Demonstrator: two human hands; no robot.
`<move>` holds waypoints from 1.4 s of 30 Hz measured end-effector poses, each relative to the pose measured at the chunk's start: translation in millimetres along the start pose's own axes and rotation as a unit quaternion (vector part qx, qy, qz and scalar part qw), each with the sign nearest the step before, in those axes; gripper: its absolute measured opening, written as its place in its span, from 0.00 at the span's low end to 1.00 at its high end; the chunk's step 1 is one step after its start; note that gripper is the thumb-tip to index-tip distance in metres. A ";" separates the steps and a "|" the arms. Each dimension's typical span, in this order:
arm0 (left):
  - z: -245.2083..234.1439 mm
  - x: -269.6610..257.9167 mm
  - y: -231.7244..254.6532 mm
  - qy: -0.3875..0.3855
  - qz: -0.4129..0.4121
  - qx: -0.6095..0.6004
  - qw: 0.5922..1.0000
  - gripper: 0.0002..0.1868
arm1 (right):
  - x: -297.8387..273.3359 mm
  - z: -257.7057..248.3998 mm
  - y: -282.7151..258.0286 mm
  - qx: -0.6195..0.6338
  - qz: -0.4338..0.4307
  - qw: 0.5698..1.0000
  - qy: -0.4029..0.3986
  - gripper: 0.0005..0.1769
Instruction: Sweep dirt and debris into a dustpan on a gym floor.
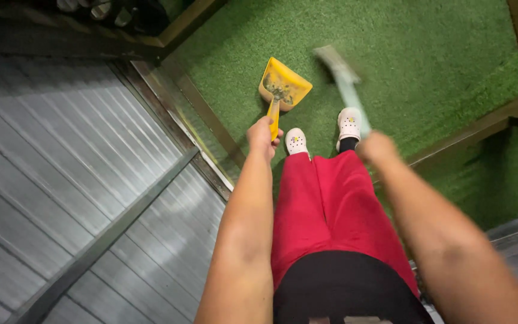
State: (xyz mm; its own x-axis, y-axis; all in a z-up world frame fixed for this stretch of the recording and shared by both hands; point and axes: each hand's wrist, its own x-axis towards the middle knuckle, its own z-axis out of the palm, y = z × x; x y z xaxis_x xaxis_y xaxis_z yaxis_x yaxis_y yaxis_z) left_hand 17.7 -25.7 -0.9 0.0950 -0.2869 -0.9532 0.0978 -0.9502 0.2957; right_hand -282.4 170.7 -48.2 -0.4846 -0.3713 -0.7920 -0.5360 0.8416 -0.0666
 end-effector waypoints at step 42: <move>18.4 2.9 7.8 -0.061 0.011 0.125 0.990 0.15 | 24.4 -61.5 138.6 0.197 0.171 0.957 0.124 0.21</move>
State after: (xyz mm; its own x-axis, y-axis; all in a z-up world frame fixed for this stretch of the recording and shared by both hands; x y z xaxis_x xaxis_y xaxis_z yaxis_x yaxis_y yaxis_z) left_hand 0.5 -36.2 -2.5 -0.0267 -0.3066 -0.9515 -0.1537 -0.9392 0.3070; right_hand -411.1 254.1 -39.4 -0.7602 -0.0873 -0.6438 -0.0378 0.9952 -0.0904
